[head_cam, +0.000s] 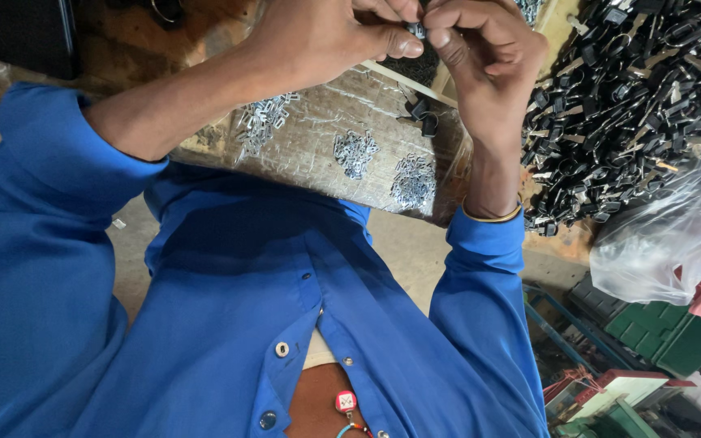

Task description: The person sits at a workbench and assembles small metal lock components by hand, picking parts from piles and a compartment tray, fitting pieces together, and placing finished assemblies on the bench. They repeat the fitting cycle with successive components throughout the clip.

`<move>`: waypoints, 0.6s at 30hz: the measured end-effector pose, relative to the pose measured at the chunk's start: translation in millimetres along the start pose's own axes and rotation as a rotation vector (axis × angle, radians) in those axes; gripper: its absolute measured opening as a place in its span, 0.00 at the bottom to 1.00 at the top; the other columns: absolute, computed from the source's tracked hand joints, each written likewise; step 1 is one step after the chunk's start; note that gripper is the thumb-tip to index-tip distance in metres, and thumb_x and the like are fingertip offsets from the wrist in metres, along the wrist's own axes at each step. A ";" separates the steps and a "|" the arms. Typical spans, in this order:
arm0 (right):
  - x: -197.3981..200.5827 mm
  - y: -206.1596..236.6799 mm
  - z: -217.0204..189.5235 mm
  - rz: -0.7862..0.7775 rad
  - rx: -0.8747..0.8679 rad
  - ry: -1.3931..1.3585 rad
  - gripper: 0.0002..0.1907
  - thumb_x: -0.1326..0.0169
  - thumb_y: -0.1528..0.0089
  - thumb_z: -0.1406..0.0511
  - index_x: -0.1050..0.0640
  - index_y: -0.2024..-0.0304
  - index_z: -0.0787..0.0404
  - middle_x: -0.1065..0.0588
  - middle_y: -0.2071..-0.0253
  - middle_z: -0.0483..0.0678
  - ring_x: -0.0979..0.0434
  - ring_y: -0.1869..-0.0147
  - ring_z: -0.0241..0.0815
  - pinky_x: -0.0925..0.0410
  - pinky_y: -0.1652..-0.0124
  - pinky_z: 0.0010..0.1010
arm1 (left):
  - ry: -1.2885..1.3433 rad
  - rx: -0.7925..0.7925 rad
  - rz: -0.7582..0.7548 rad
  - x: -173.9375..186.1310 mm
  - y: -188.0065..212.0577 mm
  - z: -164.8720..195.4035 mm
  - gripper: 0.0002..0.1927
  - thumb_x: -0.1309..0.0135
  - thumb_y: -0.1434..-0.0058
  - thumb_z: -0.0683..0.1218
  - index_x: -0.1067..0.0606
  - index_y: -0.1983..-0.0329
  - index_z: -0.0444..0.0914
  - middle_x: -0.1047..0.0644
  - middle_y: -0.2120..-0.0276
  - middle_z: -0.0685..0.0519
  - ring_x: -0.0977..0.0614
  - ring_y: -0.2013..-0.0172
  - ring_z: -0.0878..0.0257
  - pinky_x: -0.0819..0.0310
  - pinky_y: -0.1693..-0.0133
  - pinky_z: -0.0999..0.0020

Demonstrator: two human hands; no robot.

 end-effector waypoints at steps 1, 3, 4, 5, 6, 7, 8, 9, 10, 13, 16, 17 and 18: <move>-1.4 -0.3 -1.6 -0.012 0.008 0.039 0.06 0.37 0.27 0.79 0.19 0.50 0.69 0.21 0.50 0.49 0.21 0.48 0.37 0.27 0.48 0.25 | -0.007 0.002 -0.008 -0.9 0.7 -0.4 0.12 0.35 0.30 0.46 0.20 0.49 0.35 0.14 0.58 0.51 0.11 0.61 0.66 0.17 0.61 0.73; -2.9 -1.2 -5.2 -0.023 0.032 0.041 0.06 0.36 0.27 0.79 0.19 0.50 0.69 0.21 0.50 0.50 0.22 0.48 0.38 0.27 0.48 0.26 | -0.033 -0.002 -0.012 -1.7 0.6 -0.4 0.12 0.34 0.30 0.46 0.20 0.49 0.35 0.14 0.58 0.51 0.12 0.62 0.66 0.17 0.62 0.73; -3.8 -1.7 -6.6 -0.030 0.042 0.041 0.06 0.36 0.28 0.79 0.18 0.50 0.70 0.22 0.50 0.50 0.22 0.47 0.38 0.26 0.47 0.27 | -0.050 -0.006 -0.008 -1.8 0.1 -0.3 0.13 0.34 0.30 0.46 0.20 0.48 0.35 0.15 0.59 0.51 0.12 0.62 0.66 0.18 0.62 0.73; -4.2 -2.1 -7.8 -0.034 0.051 0.054 0.06 0.35 0.28 0.79 0.18 0.51 0.70 0.22 0.51 0.50 0.22 0.48 0.38 0.27 0.49 0.26 | -0.068 -0.011 -0.003 -1.6 -0.2 0.2 0.13 0.34 0.31 0.46 0.20 0.48 0.35 0.15 0.59 0.51 0.12 0.63 0.66 0.18 0.63 0.73; -4.6 -2.2 -9.0 -0.038 0.061 0.066 0.06 0.35 0.29 0.80 0.18 0.51 0.70 0.22 0.51 0.50 0.23 0.49 0.38 0.27 0.50 0.26 | -0.063 -0.019 -0.004 -1.6 -0.2 0.8 0.13 0.33 0.30 0.46 0.20 0.48 0.34 0.15 0.59 0.51 0.12 0.63 0.66 0.18 0.63 0.73; -4.9 -2.4 -10.0 -0.043 0.070 0.079 0.06 0.35 0.29 0.80 0.18 0.51 0.71 0.22 0.52 0.50 0.23 0.50 0.37 0.28 0.51 0.25 | -0.059 -0.027 -0.004 -1.4 -0.3 1.6 0.13 0.33 0.29 0.46 0.20 0.49 0.34 0.15 0.60 0.50 0.12 0.63 0.66 0.18 0.63 0.73; -4.7 -2.3 -6.5 -0.046 0.033 0.035 0.06 0.36 0.29 0.80 0.18 0.51 0.70 0.21 0.52 0.50 0.22 0.51 0.37 0.28 0.51 0.25 | -0.053 -0.034 -0.004 -1.7 0.6 2.3 0.13 0.33 0.28 0.47 0.20 0.49 0.34 0.15 0.60 0.50 0.12 0.63 0.66 0.19 0.63 0.73; -4.4 -2.4 -3.0 -0.048 -0.002 -0.009 0.06 0.36 0.29 0.80 0.18 0.52 0.70 0.21 0.52 0.49 0.22 0.51 0.36 0.27 0.51 0.25 | -0.022 -0.014 -0.016 -2.7 0.5 0.3 0.13 0.33 0.28 0.46 0.20 0.49 0.34 0.15 0.60 0.51 0.12 0.64 0.66 0.19 0.63 0.73; -4.3 -2.0 0.7 -0.051 -0.037 -0.053 0.06 0.36 0.28 0.80 0.19 0.52 0.70 0.21 0.52 0.48 0.21 0.52 0.36 0.27 0.51 0.25 | 0.008 0.006 -0.027 -3.9 0.6 -1.7 0.12 0.33 0.28 0.46 0.20 0.49 0.34 0.15 0.60 0.51 0.13 0.64 0.65 0.19 0.63 0.73; -5.9 0.8 10.5 -0.057 -0.126 -0.123 0.06 0.37 0.28 0.80 0.19 0.51 0.70 0.22 0.52 0.48 0.22 0.51 0.34 0.28 0.50 0.24 | 0.040 -0.002 -0.017 -3.7 1.2 -1.2 0.12 0.34 0.29 0.45 0.21 0.48 0.33 0.15 0.59 0.50 0.12 0.62 0.66 0.18 0.62 0.73; -8.4 1.7 13.2 -0.051 -0.138 -0.181 0.06 0.38 0.27 0.80 0.19 0.51 0.69 0.21 0.55 0.47 0.21 0.50 0.35 0.27 0.48 0.25 | 0.041 0.005 -0.018 -3.7 1.3 -1.8 0.12 0.34 0.29 0.45 0.21 0.49 0.33 0.15 0.59 0.51 0.12 0.62 0.66 0.17 0.62 0.73; -9.1 1.9 14.1 -0.043 -0.145 -0.203 0.06 0.39 0.27 0.80 0.20 0.51 0.69 0.21 0.54 0.47 0.21 0.50 0.35 0.27 0.47 0.25 | 0.042 0.015 -0.025 -4.3 1.0 -2.4 0.12 0.33 0.28 0.45 0.21 0.50 0.33 0.15 0.60 0.51 0.12 0.63 0.66 0.17 0.62 0.73; -9.7 2.3 14.5 -0.035 -0.153 -0.226 0.06 0.39 0.26 0.80 0.20 0.50 0.69 0.22 0.53 0.47 0.21 0.49 0.35 0.27 0.46 0.25 | 0.050 0.020 -0.025 -4.1 0.9 -2.5 0.12 0.34 0.29 0.45 0.21 0.50 0.33 0.15 0.60 0.51 0.12 0.62 0.66 0.17 0.62 0.73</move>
Point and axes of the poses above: each hand's wrist, its own y-axis away from the middle knuckle, its own x-axis out of the back of the hand, z = x × y, the point moved 10 cm from there along -y, towards the middle knuckle
